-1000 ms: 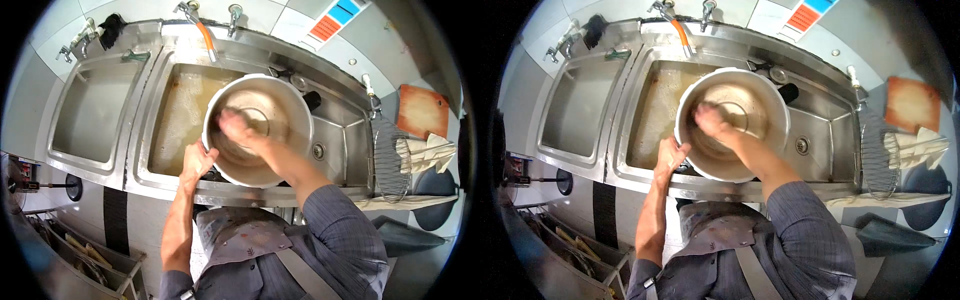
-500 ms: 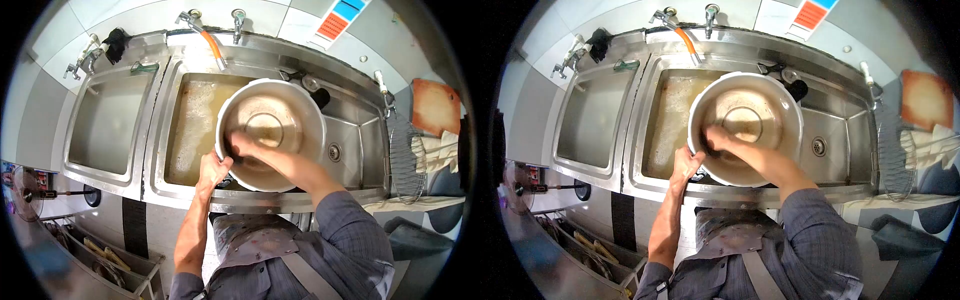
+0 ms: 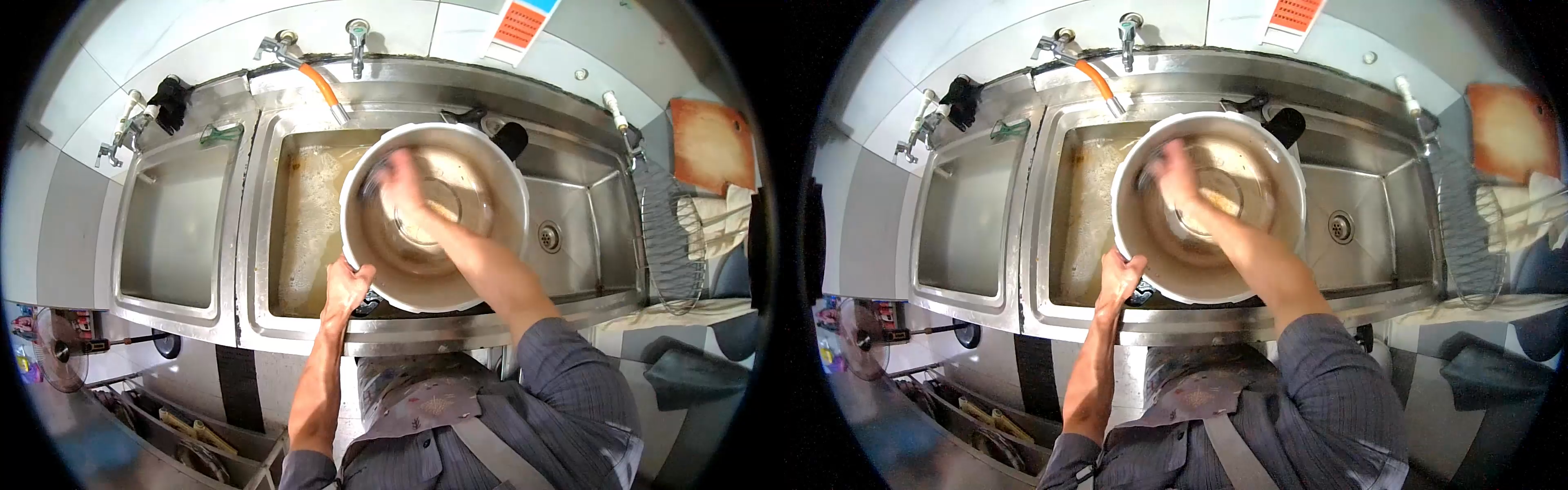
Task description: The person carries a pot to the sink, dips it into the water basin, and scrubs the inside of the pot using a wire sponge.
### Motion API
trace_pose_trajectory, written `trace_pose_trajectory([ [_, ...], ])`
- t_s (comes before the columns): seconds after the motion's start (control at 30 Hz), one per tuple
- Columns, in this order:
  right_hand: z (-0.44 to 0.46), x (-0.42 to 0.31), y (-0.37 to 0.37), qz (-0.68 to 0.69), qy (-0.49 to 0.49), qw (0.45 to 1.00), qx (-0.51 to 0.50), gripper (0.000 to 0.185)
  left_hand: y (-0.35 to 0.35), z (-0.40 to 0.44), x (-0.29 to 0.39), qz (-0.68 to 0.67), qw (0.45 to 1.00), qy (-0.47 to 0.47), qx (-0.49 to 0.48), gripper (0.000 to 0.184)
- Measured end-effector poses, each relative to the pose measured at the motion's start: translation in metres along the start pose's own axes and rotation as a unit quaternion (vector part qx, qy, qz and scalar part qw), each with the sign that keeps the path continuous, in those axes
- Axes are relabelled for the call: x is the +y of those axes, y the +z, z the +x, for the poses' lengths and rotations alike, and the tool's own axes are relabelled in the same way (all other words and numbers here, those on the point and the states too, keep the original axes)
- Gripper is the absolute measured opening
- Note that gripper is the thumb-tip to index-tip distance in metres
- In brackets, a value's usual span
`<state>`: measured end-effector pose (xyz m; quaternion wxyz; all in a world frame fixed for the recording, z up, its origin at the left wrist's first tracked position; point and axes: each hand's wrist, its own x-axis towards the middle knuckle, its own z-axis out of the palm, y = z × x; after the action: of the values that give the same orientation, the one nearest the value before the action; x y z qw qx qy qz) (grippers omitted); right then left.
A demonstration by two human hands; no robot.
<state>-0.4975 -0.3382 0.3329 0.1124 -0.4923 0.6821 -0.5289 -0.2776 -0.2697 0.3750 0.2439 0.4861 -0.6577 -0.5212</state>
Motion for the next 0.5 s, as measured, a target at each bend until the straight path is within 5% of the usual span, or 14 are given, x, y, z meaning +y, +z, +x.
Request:
trace_pose_trajectory([
  [0.07,-0.044,-0.021,0.005,-0.012,-0.169,0.963,-0.211,0.035,-0.004,0.004,-0.005,0.011,1.000,-0.023,-0.016,0.025],
  [0.13,-0.051,-0.028,-0.005,-0.043,-0.162,0.926,-0.338,0.033,-0.003,0.005,-0.013,-0.008,1.000,-0.020,-0.004,0.023],
  [0.17,-0.040,-0.033,-0.004,-0.036,-0.147,0.946,-0.285,0.032,0.002,0.007,-0.009,-0.031,0.999,-0.009,0.019,0.023],
  [0.2,-0.021,-0.042,-0.008,-0.041,-0.031,0.975,-0.217,0.030,0.006,0.002,-0.007,-0.050,0.998,-0.003,0.036,0.023],
  [0.23,0.002,-0.044,-0.009,0.006,0.009,0.999,-0.041,0.027,0.004,0.003,-0.008,-0.048,0.998,-0.001,0.034,0.023],
  [0.27,0.026,-0.045,-0.021,0.013,0.183,0.980,0.083,0.026,0.001,0.006,-0.009,-0.043,0.999,-0.029,0.004,0.023],
  [0.33,0.047,0.019,-0.035,0.225,0.251,0.914,0.226,0.031,0.000,0.003,-0.009,-0.036,0.997,-0.059,-0.027,0.023],
  [0.4,0.043,0.016,-0.031,0.072,0.197,0.956,0.206,0.026,0.004,0.001,-0.003,-0.041,0.999,-0.026,0.000,0.023],
  [0.5,-0.012,-0.035,-0.002,0.010,-0.080,0.987,-0.137,0.028,-0.003,0.001,0.000,0.000,1.000,-0.023,-0.011,0.022],
])
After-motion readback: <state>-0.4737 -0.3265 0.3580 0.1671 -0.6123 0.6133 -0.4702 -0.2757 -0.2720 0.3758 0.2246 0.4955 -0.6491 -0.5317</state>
